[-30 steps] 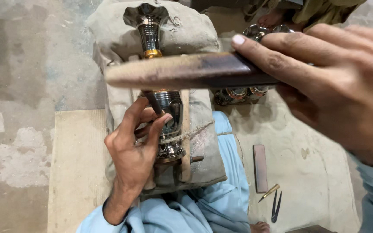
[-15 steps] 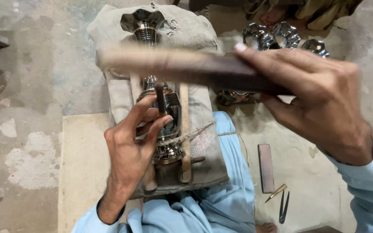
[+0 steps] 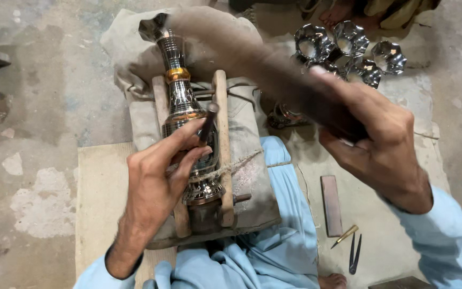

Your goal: The person hammers a metal chisel against a silver-colored metal vase to create decorative indentations. The vase is held in a padded wooden clamp on the lap, and the person repeatedly strikes the chisel with a wooden mallet while rotating the vase to work around its circumference.

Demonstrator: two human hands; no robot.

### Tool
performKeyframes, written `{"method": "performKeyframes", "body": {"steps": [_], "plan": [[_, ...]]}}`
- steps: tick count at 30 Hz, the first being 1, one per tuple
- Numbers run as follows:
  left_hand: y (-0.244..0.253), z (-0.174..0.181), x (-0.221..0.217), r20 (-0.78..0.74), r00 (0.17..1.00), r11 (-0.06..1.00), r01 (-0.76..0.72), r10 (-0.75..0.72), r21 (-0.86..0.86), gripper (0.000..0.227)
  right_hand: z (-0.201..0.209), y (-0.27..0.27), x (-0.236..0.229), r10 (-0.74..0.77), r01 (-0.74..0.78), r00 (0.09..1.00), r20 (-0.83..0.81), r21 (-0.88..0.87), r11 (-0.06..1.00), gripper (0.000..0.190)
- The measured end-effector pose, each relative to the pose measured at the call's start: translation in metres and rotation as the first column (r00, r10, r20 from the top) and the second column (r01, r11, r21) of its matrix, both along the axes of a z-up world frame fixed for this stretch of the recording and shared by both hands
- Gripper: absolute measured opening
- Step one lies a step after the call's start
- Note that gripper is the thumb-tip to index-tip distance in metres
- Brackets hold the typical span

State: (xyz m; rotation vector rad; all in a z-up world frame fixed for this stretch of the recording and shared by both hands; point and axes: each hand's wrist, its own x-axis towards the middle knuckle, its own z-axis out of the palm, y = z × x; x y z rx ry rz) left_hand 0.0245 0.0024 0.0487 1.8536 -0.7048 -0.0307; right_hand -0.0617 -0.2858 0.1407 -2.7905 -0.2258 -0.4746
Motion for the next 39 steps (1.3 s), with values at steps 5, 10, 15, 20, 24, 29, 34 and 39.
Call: {"method": "performKeyframes", "body": {"steps": [5, 10, 15, 20, 24, 29, 34, 39], "plan": [[-0.002, 0.010, 0.009, 0.107, 0.993, 0.993, 0.041, -0.053, 0.111, 0.048, -0.018, -0.006, -0.016, -0.005, 0.023, 0.994, 0.106, -0.168, 0.986, 0.074], [0.001, 0.018, 0.014, 0.079, 0.976, 0.971, 0.192, -0.205, 0.146, 0.052, -0.046, -0.010, -0.033, -0.062, 0.064, 0.992, 0.110, -0.012, 0.998, 0.073], [-0.003, 0.023, 0.019, 0.046, 0.963, 0.938, 0.249, -0.267, 0.243, 0.055, -0.075, -0.004, -0.047, -0.134, 0.113, 0.978, 0.162, 0.137, 0.984, 0.069], [-0.004, 0.025, 0.026, 0.086, 0.922, 0.879, 0.326, -0.376, 0.349, 0.050, -0.107, -0.003, -0.064, -0.256, 0.190, 0.932, 0.257, 0.257, 0.948, 0.063], [-0.005, 0.019, 0.028, 0.047, 0.905, 0.842, 0.373, -0.422, 0.390, 0.053, -0.121, -0.009, -0.070, -0.198, 0.159, 0.961, 0.195, 0.197, 0.967, 0.064], [-0.002, 0.011, 0.022, 0.042, 0.926, 0.855, 0.328, -0.374, 0.401, 0.057, -0.122, -0.007, -0.064, -0.409, 0.371, 0.912, 0.046, 0.338, 0.865, 0.060], [0.017, -0.001, 0.007, 0.177, 0.982, 0.991, 0.090, -0.073, -0.094, 0.050, -0.095, -0.015, -0.050, -0.103, 0.101, 0.995, 0.018, 0.092, 0.991, 0.076], [0.016, -0.036, -0.009, -0.229, 0.957, 0.920, -0.243, 0.177, -0.307, 0.048, -0.053, -0.011, -0.020, -0.017, 0.000, 0.992, -0.126, -0.127, 0.992, 0.076]]}}
